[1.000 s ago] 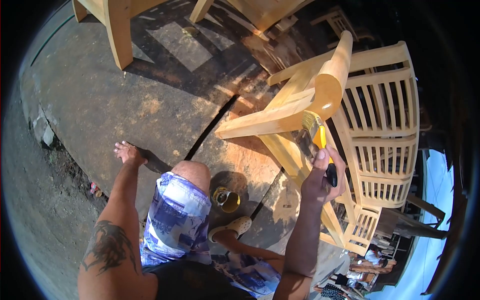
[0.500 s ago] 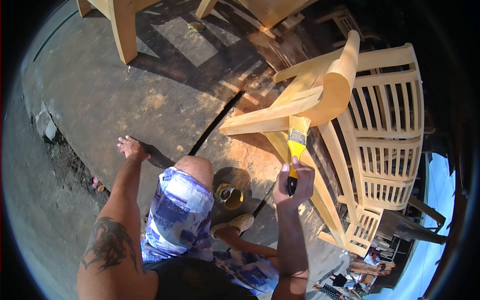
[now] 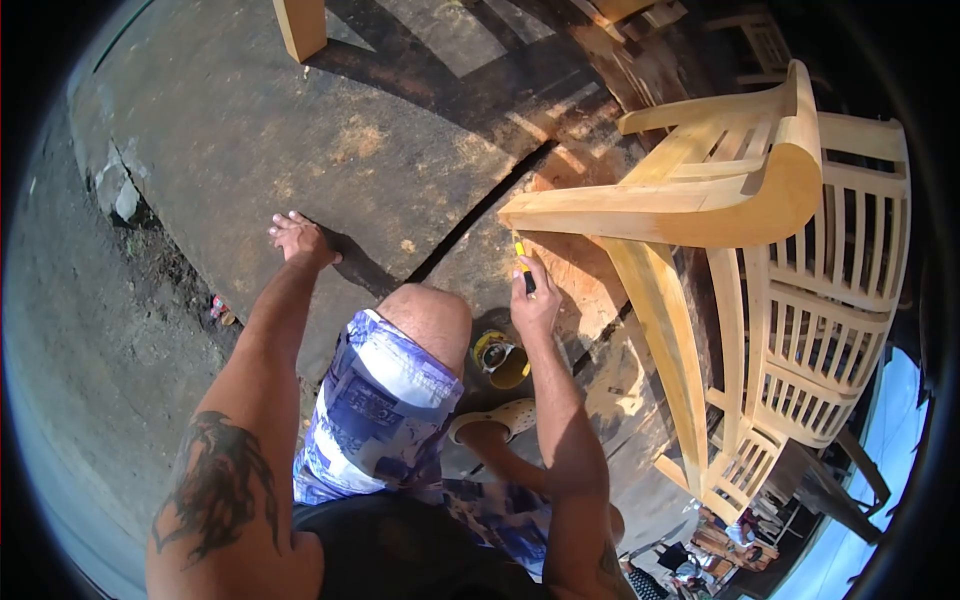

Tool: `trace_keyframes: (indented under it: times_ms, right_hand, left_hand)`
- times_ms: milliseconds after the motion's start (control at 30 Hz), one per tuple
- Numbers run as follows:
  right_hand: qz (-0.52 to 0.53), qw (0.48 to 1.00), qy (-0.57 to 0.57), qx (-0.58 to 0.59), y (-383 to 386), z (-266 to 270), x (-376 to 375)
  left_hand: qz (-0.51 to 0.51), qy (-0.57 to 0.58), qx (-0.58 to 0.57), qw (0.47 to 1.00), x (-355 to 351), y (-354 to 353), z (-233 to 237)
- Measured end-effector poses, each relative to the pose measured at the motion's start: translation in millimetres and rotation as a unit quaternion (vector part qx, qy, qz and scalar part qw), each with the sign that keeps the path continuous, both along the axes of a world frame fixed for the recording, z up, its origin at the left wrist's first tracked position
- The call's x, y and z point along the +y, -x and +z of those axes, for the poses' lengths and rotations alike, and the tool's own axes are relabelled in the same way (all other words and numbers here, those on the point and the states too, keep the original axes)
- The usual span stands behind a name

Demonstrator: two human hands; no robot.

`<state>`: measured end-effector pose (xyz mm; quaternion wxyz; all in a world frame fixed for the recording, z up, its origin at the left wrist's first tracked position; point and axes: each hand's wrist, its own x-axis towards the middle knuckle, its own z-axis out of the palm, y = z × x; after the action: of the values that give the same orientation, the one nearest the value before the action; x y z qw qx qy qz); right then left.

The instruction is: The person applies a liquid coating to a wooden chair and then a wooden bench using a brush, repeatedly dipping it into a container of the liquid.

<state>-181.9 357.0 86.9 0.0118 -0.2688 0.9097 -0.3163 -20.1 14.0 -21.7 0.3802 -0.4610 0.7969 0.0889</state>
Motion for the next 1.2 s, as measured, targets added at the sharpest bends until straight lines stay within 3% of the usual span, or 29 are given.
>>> trace_keyframes:
  times_ms: [167,300,533,800,967,1200]
  right_hand:
    - [0.057,0.998,-0.029,0.024,14,-69,-16]
    - [0.079,0.994,-0.055,0.050,27,-93,-26]
    - [-0.007,0.989,-0.123,0.083,14,-93,-19]
    - [0.034,0.994,-0.075,0.065,28,-101,-33]
    - [-0.061,0.987,-0.131,0.074,14,-91,-21]
    - [-0.041,0.991,-0.108,0.061,21,-103,-42]
  left_hand:
    - [0.002,0.005,0.021,1.000,-3,-7,2]
    - [0.005,0.007,0.021,1.000,-4,-5,5]
    - [0.007,0.004,0.022,1.000,-4,-3,15]
    - [0.015,0.006,0.024,1.000,-6,-3,13]
    - [0.016,-0.001,0.027,0.999,-7,-4,13]
    - [0.014,0.002,0.018,1.000,-9,-2,12]
